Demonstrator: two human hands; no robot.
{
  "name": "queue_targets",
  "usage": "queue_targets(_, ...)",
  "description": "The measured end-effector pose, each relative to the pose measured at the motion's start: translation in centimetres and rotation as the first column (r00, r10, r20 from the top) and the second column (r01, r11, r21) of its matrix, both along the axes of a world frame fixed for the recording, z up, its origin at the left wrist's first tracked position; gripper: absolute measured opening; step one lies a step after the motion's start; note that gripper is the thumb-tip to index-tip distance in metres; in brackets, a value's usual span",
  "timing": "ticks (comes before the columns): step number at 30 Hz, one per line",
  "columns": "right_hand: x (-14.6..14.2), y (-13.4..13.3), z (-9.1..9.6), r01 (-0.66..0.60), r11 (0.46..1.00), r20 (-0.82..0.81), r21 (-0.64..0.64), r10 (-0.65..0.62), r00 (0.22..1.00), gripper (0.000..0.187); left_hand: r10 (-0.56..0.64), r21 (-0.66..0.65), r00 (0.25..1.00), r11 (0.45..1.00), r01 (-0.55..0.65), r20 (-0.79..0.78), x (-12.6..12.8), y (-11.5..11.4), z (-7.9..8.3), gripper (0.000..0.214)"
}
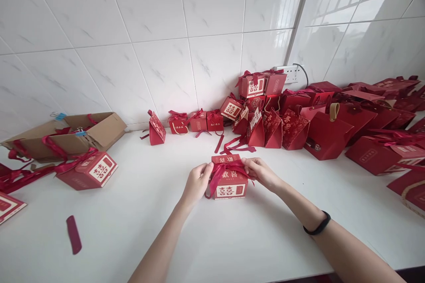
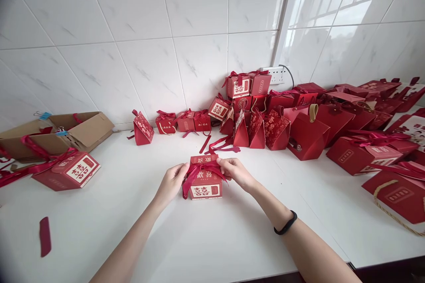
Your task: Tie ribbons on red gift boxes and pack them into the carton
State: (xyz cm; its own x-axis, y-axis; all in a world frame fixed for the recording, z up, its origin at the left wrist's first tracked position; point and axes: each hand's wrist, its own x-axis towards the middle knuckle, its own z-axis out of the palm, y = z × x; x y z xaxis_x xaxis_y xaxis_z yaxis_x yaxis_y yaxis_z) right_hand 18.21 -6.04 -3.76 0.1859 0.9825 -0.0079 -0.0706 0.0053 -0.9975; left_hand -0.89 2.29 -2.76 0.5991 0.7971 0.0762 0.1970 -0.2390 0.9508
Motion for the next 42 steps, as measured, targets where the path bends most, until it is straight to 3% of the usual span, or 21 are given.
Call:
queue_targets(4, -0.3, -0.1, 0.2, 0.051, 0.998, 0.094, -0.021, -0.049, 0.994, 0.055, 0.072, 0.085, 0.995, 0.994, -0.066, -0.071, 0.0, -0.4, -0.1, 0.044)
queue_targets(7, -0.6, -0.1, 0.2, 0.075, 0.997, 0.154, -0.032, -0.069, 0.986, 0.053, 0.091, 0.045, 0.995, 0.995, -0.089, -0.049, 0.4, -0.5, -0.3, 0.042)
queue_targets(19, -0.1, 0.0, -0.7, 0.081, 0.994, 0.057, 0.077, -0.086, 0.995, 0.047, 0.126, -0.112, 0.981, 0.988, -0.11, 0.146, 1.0, -0.8, -0.8, 0.04)
queue_targets(26, -0.5, 0.1, -0.3, 0.086, 0.994, -0.033, 0.062, -0.084, 0.996, 0.037, 0.097, -0.054, 0.982, 0.995, -0.089, 0.161, 1.1, -1.0, -0.9, 0.038)
queue_targets(32, -1.0, 0.5, -0.9, 0.119, 0.992, -0.116, 0.05, -0.113, 0.987, 0.038, 0.092, -0.116, 0.969, 0.991, -0.067, 0.228, 1.6, -1.0, -1.7, 0.037)
queue_targets(37, -0.6, 0.7, -1.4, 0.116, 0.992, -0.092, 0.052, -0.111, 0.99, 0.047, 0.151, -0.174, 0.958, 0.979, -0.11, 0.242, 1.5, -0.7, -1.8, 0.041)
queue_targets(42, -0.1, 0.2, -0.6, 0.063, 0.997, 0.001, 0.033, -0.063, 0.998, 0.05, 0.139, -0.253, 0.977, 0.963, -0.096, 0.16, 1.0, -0.3, -1.3, 0.043)
